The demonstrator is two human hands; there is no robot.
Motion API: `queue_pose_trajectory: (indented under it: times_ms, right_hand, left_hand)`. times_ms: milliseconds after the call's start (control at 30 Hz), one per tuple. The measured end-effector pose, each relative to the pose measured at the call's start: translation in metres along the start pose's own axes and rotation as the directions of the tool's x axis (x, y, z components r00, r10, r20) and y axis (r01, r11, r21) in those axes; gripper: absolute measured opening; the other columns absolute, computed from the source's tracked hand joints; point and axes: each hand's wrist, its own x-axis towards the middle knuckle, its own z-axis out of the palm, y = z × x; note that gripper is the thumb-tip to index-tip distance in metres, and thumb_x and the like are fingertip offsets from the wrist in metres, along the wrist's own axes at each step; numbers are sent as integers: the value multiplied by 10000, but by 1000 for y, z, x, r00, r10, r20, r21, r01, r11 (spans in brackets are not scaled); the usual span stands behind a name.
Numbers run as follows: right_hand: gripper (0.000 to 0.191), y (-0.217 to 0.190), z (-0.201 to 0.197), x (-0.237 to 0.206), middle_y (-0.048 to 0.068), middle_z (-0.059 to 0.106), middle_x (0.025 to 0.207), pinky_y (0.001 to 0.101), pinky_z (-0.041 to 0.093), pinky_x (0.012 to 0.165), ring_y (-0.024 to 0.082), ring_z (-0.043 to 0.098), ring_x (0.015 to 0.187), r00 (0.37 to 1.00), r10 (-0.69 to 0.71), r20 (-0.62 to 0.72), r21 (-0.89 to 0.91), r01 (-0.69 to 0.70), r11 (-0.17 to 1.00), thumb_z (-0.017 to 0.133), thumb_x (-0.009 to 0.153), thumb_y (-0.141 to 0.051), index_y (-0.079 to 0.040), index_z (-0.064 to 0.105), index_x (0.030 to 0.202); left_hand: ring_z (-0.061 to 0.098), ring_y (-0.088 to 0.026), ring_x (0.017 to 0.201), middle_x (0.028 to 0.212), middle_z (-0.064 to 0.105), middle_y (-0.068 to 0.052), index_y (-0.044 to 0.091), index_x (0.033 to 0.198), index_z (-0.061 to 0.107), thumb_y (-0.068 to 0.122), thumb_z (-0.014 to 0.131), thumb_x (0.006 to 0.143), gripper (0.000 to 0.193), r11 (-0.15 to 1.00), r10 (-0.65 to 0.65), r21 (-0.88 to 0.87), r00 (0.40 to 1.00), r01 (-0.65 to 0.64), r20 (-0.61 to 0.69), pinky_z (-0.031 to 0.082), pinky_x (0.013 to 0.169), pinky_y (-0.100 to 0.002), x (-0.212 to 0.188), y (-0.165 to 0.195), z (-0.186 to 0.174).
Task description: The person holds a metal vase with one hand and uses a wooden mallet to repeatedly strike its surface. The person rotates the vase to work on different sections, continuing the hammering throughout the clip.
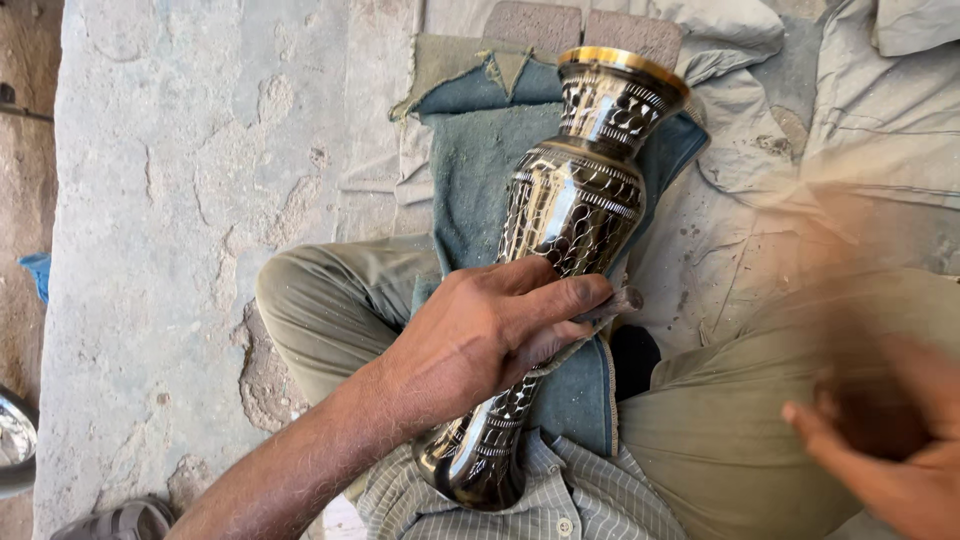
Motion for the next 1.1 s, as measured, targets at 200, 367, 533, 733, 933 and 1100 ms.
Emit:
queue_pose_trajectory:
  times_ms: [200,367,533,733,933,1100]
  right_hand:
    - [251,-13,1,3,47,621,710,285,611,613,157,656,651,998,-10,-60,76,15,997,829,836,-82,-57,585,888]
    - [307,-29,-3,4,37,611,724,314,515,543,166,597,600,979,-80,-185,-55,70,996,865,681,-101,-44,673,913]
    - [217,-39,-6,-2,43,608,696,295,557,547,152,620,597,998,26,-52,-54,-28,998,868,815,-139,-100,671,896]
    - [273,-40,-6,3,70,594,705,279,579,659,140,647,674,981,0,-195,201,40,979,826,890,-180,-67,578,904]
    - [322,-26,-2,3,73,660,804,293,550,616,153,657,668,979,-91,-181,-21,89,996,859,702,-139,-45,682,953]
    - [260,-13,-10,6,108,582,748,323,611,641,196,667,696,993,91,-71,189,-76,979,804,949,-147,-36,582,870]
  left_hand:
    - [656,-312,730,897,630,-105,158,1365,622,269,627,1048,336,1000,-11,15,1000,11,3,541,643,-455,0,-2,0]
    - [688,-299,799,991,660,-94,169,1381,602,296,606,1074,332,999,52,3,998,-52,-31,574,685,-433,2,-1,0]
    - [657,-312,712,900,638,-106,163,1382,616,282,622,1033,369,1000,-3,15,1000,3,23,544,627,-454,3,-2,-2]
    - [672,-296,731,919,649,-97,176,1379,613,289,631,1040,357,1000,-6,-3,1000,6,14,552,638,-445,3,-4,-2]
    - [682,-311,769,945,653,-105,174,1380,611,275,633,1045,351,1000,29,4,999,-30,21,557,664,-450,3,-5,-2]
    - [678,-293,745,938,651,-100,176,1391,608,283,626,1043,365,1000,13,-7,1000,-13,14,553,645,-445,3,-6,-2]
